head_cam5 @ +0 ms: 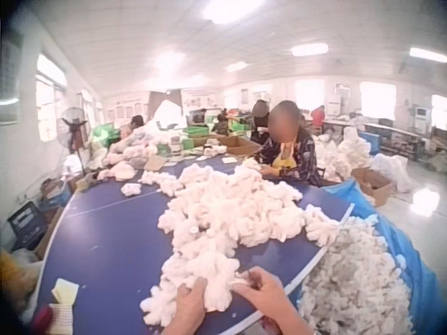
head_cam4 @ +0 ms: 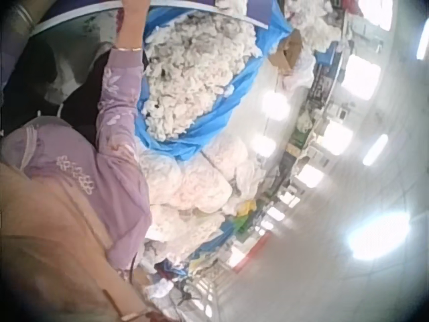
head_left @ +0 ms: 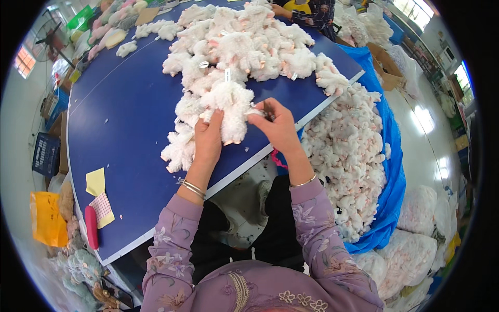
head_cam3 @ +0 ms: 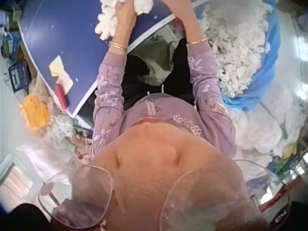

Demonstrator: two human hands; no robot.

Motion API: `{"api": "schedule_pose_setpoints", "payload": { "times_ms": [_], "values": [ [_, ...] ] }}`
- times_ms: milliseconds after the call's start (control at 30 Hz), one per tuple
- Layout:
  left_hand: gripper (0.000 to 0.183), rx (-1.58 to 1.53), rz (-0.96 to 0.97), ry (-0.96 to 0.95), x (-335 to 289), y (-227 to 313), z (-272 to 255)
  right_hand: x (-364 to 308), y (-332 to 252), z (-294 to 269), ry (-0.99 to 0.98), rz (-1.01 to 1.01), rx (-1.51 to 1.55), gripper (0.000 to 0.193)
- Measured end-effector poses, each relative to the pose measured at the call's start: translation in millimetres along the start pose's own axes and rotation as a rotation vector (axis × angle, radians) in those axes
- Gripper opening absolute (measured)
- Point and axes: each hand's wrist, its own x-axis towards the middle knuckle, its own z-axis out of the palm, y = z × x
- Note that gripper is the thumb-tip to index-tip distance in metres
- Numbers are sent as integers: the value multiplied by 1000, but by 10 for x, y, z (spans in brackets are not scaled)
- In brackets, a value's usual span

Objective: The person trims the fur on small white plush toys using scissors. They pick up each toy, snip stray fibers, and place the finished items on a blue table. The process is repeated for multiple toys throughout the clip.

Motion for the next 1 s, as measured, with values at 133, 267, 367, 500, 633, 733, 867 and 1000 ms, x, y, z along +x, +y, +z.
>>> {"api": "schedule_pose_setpoints", "payload": {
  "times_ms": [133, 267, 367, 500, 633, 733, 867, 1000],
  "values": [
    [35, -66, 16, -35, -20, 77, -2, 27, -32, 41, -26, 102, 157, 23],
    [45, -69, -70, -48, 13, 134, -17, 21, -71, 14, -31, 151, 247, 24],
    [57, -15, -92, -167, 68, 222, -18, 123, -31, -405, 311, -23, 714, 26],
    [52, -26, -166, -161, 82, 153, -59, 202, -250, -1084, 88, -338, 947, 46],
    [41, 75, -209, -178, 102, 57, -95, 441, 57, -942, 547, -97, -74, 36],
    [36, 95, -188, -152, 83, 100, -69, 621, 158, -1267, 917, -316, -665, 45],
    [32, 113, -230, -204, 46, 87, 51, 708, 545, -1798, 795, -174, -948, 44],
    [34, 118, -211, -235, 46, 119, 19, 705, 707, -1884, 752, 28, -1018, 29]
  ]
}}
